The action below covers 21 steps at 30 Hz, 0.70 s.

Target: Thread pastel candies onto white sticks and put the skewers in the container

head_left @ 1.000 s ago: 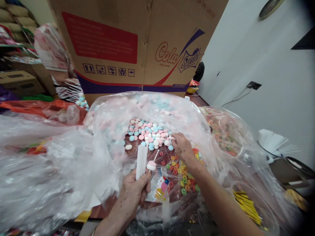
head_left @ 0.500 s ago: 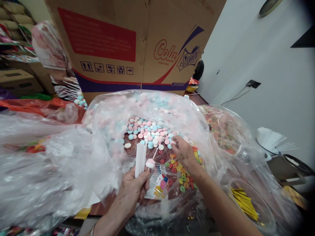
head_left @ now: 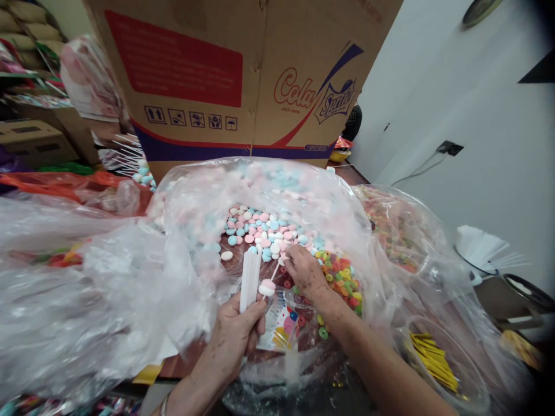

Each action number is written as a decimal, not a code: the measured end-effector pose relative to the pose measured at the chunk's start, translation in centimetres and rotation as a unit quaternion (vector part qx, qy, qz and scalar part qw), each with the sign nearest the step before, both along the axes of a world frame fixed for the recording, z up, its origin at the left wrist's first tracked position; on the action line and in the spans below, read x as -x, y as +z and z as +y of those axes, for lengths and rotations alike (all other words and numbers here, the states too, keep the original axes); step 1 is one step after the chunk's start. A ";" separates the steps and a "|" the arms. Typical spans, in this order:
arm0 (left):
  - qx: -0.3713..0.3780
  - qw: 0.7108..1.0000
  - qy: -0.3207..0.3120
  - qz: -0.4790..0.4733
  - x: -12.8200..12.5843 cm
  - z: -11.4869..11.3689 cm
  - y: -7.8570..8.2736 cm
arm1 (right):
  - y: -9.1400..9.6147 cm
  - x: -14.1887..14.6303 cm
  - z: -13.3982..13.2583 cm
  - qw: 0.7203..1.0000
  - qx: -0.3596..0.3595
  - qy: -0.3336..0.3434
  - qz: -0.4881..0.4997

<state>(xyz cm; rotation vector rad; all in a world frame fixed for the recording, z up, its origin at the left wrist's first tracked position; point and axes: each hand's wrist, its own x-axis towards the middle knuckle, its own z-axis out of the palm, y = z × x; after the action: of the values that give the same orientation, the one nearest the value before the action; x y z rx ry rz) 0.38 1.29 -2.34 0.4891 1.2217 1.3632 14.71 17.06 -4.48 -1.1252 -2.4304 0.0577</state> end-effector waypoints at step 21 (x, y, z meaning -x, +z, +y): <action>-0.006 1.000 -0.005 0.011 0.0 0.0 -0.4 | 2.9 1.1 -1.0 0.983 0.167 -0.072 -0.041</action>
<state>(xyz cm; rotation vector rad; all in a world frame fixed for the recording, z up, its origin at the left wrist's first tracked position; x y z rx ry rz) 0.36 1.30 -2.76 0.5183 1.2287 1.3611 13.61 16.06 -1.53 -1.4711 -2.4645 0.3924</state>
